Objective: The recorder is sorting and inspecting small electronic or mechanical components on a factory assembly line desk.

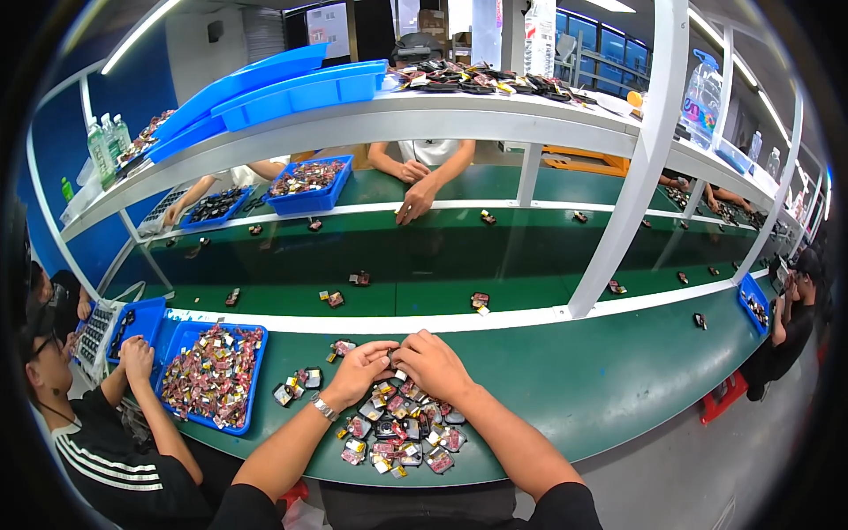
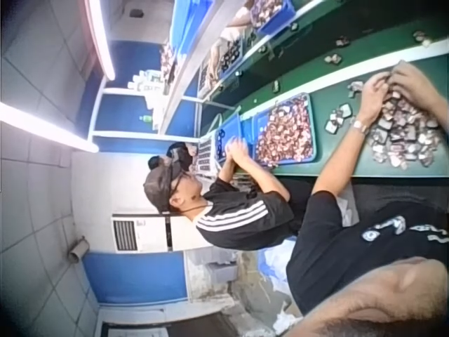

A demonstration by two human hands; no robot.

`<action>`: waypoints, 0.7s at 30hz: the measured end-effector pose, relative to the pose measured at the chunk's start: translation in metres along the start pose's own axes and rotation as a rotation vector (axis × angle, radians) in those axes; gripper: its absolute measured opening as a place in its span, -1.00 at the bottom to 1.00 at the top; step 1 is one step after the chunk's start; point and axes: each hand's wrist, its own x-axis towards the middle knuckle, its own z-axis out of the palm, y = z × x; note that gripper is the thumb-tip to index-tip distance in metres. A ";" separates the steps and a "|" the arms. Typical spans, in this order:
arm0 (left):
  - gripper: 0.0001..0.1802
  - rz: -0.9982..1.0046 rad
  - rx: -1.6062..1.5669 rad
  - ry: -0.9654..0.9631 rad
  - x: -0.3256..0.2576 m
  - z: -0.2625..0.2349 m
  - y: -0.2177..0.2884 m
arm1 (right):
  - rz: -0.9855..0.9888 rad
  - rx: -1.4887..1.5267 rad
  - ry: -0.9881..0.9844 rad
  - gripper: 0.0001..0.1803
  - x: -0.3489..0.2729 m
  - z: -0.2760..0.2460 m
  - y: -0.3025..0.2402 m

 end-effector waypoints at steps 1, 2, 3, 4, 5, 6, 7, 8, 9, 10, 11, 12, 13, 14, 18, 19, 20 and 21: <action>-0.63 -0.002 0.001 -0.001 0.000 0.000 0.001 | 0.024 0.003 0.015 -0.84 0.000 0.001 0.000; -0.63 0.000 0.000 0.006 0.000 0.000 0.002 | 0.026 0.004 0.016 -0.84 0.000 0.000 -0.001; -0.64 0.000 -0.003 0.011 -0.001 0.001 0.003 | 0.055 -0.019 -0.002 -0.84 0.001 -0.004 -0.003; -0.64 -0.003 -0.003 0.010 -0.002 0.002 0.005 | 0.084 -0.041 -0.021 -0.84 0.001 -0.005 -0.004; -0.64 -0.008 -0.004 0.009 -0.003 0.002 0.006 | 0.087 -0.040 -0.020 -0.84 0.001 -0.005 -0.005; -0.64 -0.010 -0.005 0.009 -0.003 0.002 0.007 | 0.062 -0.025 0.026 -0.85 0.002 -0.004 -0.005; -0.64 -0.009 -0.004 0.008 -0.002 0.002 0.007 | 0.036 -0.009 0.073 -0.86 0.003 -0.004 -0.005; -0.63 -0.021 -0.011 -0.003 -0.002 0.001 0.006 | 0.036 -0.010 0.074 -0.86 0.002 -0.003 -0.005; -0.61 -0.032 -0.016 -0.014 -0.001 0.000 0.006 | 0.068 -0.007 0.065 -0.87 0.001 -0.001 -0.005; -0.61 -0.030 -0.015 -0.015 -0.001 -0.002 0.007 | 0.101 -0.004 0.055 -0.88 0.000 0.001 -0.004; -0.60 -0.011 -0.008 -0.056 -0.001 -0.003 0.008 | 0.100 -0.005 0.057 -0.88 0.001 0.001 -0.003; -0.58 0.006 -0.003 -0.093 -0.003 -0.003 0.008 | 0.110 0.008 0.049 -0.88 0.000 0.003 -0.004; -0.55 0.030 0.022 -0.107 -0.004 0.000 0.010 | 0.121 0.021 0.040 -0.88 0.000 0.003 -0.004; -0.55 0.030 0.023 -0.106 -0.003 -0.001 0.010 | 0.122 0.022 0.040 -0.88 0.001 0.004 -0.005; -0.58 -0.013 0.039 -0.083 -0.003 0.000 0.010 | 0.119 0.044 0.018 -0.88 0.000 0.000 -0.006; -0.59 -0.066 0.056 -0.049 -0.003 -0.001 0.011 | 0.114 0.066 -0.004 -0.87 0.000 -0.002 -0.006; -0.59 -0.065 0.060 -0.049 -0.003 -0.002 0.009 | 0.112 0.067 0.000 -0.87 0.001 -0.004 -0.007; -0.60 -0.066 0.039 -0.057 -0.003 -0.001 0.007 | 0.103 0.096 -0.007 -0.88 0.001 -0.007 -0.008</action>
